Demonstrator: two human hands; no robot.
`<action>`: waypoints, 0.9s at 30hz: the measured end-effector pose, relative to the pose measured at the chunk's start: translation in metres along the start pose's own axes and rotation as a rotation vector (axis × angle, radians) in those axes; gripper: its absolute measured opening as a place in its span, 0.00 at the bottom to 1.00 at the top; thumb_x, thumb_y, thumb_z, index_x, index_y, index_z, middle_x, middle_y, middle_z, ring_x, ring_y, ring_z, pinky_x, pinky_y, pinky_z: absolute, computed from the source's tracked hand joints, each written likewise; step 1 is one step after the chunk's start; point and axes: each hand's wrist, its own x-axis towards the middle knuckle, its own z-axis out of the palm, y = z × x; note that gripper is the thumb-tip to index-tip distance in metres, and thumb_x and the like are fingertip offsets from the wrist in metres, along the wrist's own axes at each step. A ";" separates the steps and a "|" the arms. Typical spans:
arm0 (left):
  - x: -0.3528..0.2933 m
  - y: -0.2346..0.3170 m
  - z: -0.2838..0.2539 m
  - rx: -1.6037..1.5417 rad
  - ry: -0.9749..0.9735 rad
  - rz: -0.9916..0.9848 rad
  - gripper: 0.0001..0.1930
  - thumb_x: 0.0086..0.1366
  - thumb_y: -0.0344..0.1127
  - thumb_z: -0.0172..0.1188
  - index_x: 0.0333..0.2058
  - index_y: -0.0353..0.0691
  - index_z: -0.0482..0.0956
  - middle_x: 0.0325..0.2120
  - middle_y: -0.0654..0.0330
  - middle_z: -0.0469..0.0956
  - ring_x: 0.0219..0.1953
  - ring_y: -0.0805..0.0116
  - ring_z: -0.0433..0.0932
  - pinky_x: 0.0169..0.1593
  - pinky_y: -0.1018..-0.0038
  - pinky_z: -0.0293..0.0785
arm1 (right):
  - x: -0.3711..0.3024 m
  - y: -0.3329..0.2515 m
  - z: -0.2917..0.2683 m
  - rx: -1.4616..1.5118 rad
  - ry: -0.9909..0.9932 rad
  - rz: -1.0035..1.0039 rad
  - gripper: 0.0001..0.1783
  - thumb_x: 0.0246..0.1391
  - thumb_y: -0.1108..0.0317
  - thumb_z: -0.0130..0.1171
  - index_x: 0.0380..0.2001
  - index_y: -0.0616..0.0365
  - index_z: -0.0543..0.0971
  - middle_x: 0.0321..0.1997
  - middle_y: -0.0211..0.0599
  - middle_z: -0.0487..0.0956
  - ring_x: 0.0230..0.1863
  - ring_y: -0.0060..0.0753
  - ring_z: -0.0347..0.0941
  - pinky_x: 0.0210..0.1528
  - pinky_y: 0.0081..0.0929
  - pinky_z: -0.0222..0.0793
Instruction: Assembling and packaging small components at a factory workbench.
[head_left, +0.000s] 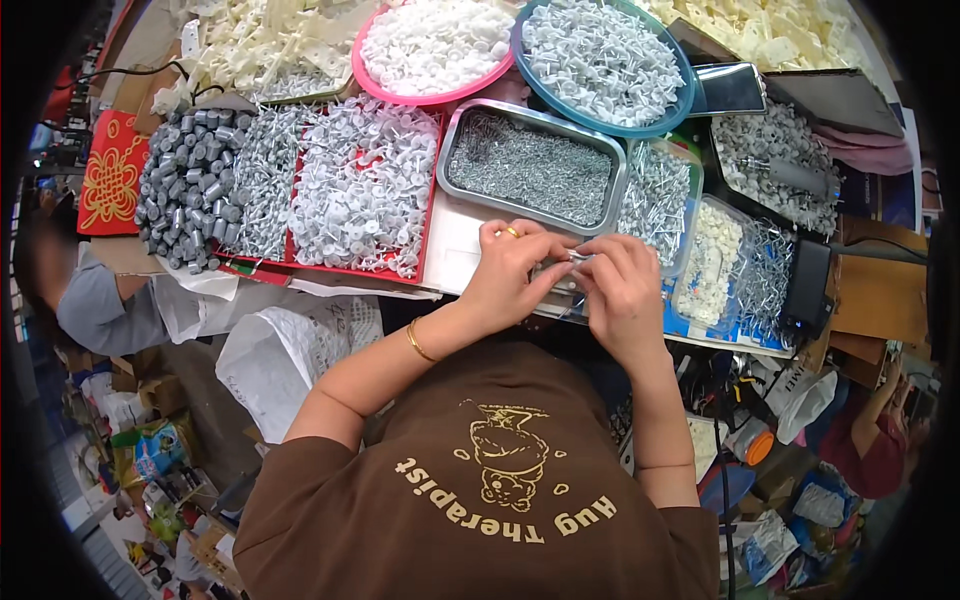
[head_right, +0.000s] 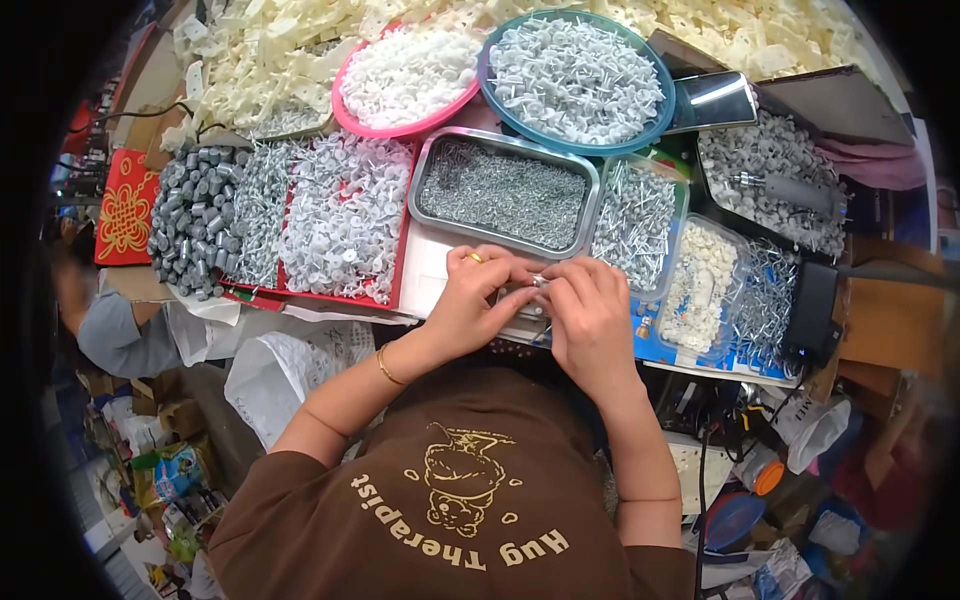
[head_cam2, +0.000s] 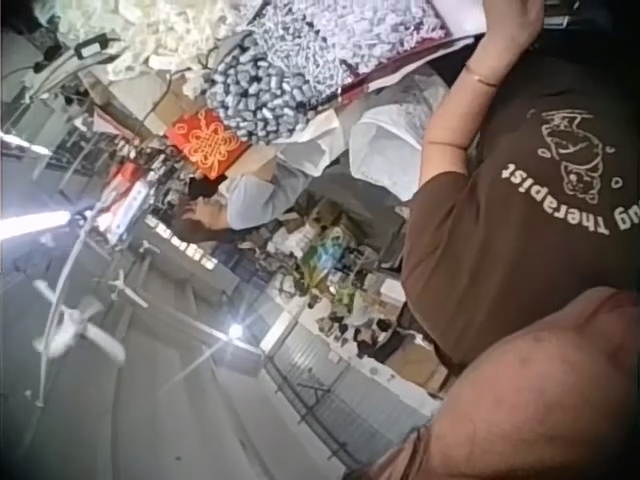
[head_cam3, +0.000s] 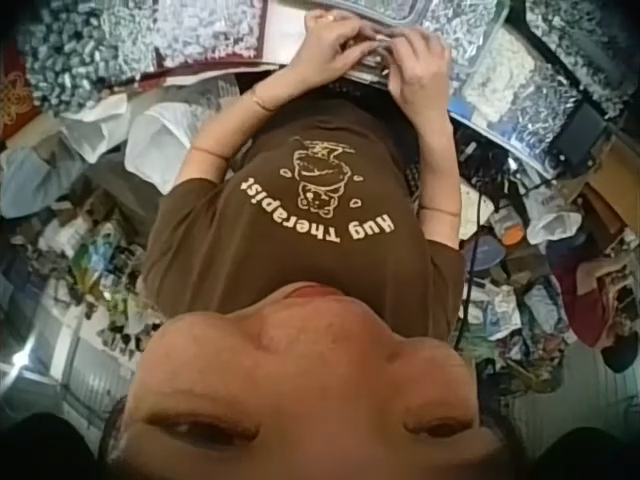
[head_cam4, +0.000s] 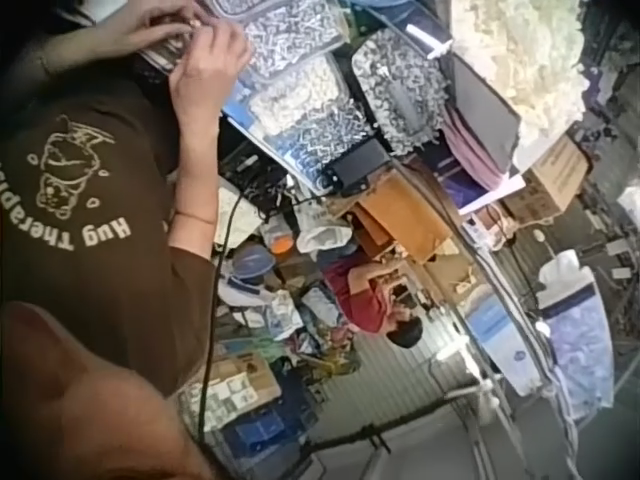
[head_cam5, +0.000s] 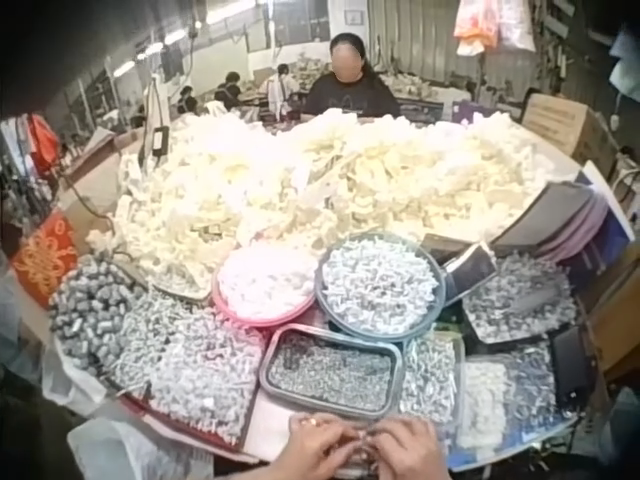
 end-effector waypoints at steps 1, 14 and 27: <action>-0.002 -0.003 0.001 0.008 -0.012 -0.027 0.05 0.61 0.34 0.66 0.35 0.44 0.80 0.40 0.68 0.84 0.44 0.67 0.77 0.54 0.59 0.55 | 0.002 0.000 -0.002 0.022 -0.029 0.018 0.07 0.48 0.75 0.65 0.32 0.60 0.78 0.46 0.36 0.80 0.49 0.45 0.74 0.52 0.41 0.65; 0.028 0.004 -0.041 0.370 0.105 0.124 0.05 0.62 0.36 0.65 0.37 0.48 0.82 0.43 0.68 0.84 0.45 0.67 0.78 0.55 0.61 0.54 | 0.151 0.109 0.010 -0.310 0.279 0.263 0.16 0.53 0.56 0.68 0.28 0.60 0.83 0.30 0.41 0.83 0.34 0.44 0.78 0.39 0.40 0.71; 0.124 -0.093 -0.169 0.674 0.124 -0.120 0.05 0.55 0.38 0.71 0.29 0.48 0.86 0.28 0.56 0.82 0.39 0.60 0.79 0.51 0.58 0.60 | 0.125 0.043 -0.007 0.551 0.347 0.348 0.05 0.62 0.71 0.62 0.35 0.62 0.77 0.36 0.37 0.83 0.37 0.24 0.79 0.40 0.20 0.72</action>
